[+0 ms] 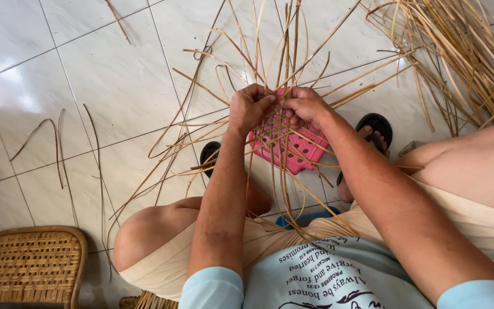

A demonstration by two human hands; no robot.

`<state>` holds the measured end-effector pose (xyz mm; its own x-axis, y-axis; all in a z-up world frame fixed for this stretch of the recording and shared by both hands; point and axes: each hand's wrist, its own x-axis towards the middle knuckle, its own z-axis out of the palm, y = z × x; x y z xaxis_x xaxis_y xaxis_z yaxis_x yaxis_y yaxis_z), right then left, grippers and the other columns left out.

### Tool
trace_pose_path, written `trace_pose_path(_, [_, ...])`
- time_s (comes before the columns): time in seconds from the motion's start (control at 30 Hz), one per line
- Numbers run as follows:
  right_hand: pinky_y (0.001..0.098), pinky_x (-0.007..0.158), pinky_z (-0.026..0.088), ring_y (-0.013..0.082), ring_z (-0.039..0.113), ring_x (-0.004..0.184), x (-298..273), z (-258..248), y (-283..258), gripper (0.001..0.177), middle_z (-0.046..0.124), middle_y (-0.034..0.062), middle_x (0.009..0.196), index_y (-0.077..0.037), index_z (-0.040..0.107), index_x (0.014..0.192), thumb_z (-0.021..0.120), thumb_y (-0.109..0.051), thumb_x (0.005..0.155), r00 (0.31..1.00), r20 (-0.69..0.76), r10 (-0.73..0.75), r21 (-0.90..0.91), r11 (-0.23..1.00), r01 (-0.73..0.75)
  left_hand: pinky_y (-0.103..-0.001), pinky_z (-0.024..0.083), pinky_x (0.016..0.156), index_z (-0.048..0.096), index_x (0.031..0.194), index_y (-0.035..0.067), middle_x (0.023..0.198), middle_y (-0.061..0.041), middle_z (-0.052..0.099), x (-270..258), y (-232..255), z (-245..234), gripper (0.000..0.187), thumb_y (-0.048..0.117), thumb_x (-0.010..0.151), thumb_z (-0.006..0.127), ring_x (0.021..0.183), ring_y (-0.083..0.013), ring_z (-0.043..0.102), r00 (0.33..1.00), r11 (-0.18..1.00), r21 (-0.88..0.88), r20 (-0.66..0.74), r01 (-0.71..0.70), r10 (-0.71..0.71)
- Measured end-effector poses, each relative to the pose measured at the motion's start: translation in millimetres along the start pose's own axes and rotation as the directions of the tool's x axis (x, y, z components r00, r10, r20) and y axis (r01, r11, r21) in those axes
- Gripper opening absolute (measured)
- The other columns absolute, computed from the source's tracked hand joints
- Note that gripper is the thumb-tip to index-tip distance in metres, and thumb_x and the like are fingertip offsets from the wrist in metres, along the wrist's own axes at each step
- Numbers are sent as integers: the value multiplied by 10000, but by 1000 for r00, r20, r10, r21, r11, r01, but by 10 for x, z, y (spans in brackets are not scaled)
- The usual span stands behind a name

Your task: The person is weaving dried plant fibers around a pink template to construct a basket on the floor.

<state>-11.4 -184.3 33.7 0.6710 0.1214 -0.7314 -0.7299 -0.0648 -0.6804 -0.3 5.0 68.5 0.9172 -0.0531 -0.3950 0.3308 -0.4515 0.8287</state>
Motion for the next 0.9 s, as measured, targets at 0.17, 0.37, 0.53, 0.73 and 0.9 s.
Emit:
trace_pose_path(0.17, [410, 389, 607, 206, 638, 395, -107, 40, -73, 119, 645, 133, 630, -77, 672, 905, 739, -165, 862, 1000, 10, -26, -56, 998, 27, -368, 600, 763, 806, 906, 288, 726, 31, 751, 63, -7, 123, 102, 319, 810, 823, 813, -217, 771, 997, 978, 197, 34, -75, 70])
trace_pose_path(0.37, [406, 402, 611, 189, 627, 407, -130, -30, -87, 147, 632, 121, 635, -81, 648, 918, 736, -189, 871, 1000, 4, 29, -55, 998, -29, -362, 599, 783, 793, 932, 279, 774, 24, 752, 41, 4, 35, 151, 269, 787, 835, 800, -217, 760, 995, 984, 160, 62, -82, 73])
trace_pose_path(0.53, [390, 435, 631, 185, 650, 453, -162, -50, -94, 272, 657, 116, 691, -47, 636, 1103, 726, -198, 895, 1000, -25, -2, -96, 995, 0, -360, 587, 809, 767, 985, 217, 791, 14, 713, 77, -126, -97, 240, 169, 759, 832, 758, -184, 734, 998, 996, 55, 9, -68, 68])
trace_pose_path(0.73, [356, 495, 673, 222, 735, 587, -506, 58, -73, 586, 741, 129, 877, -103, 458, 1422, 739, -204, 918, 936, -235, -263, -251, 946, 203, -463, 593, 944, 755, 1102, 228, 1013, -45, 708, 64, -139, -36, 418, 253, 710, 897, 1026, -295, 732, 988, 945, 293, 3, -146, 152])
trace_pose_path(0.9, [531, 811, 587, 315, 734, 851, -509, 105, 87, 438, 730, 20, 883, -257, 563, 1325, 730, -271, 921, 750, -220, -624, -688, 644, 334, -459, 604, 981, 732, 1232, 258, 1063, -15, 700, 136, -130, 56, 563, 416, 711, 874, 1083, -268, 724, 995, 861, 499, 48, -99, 87])
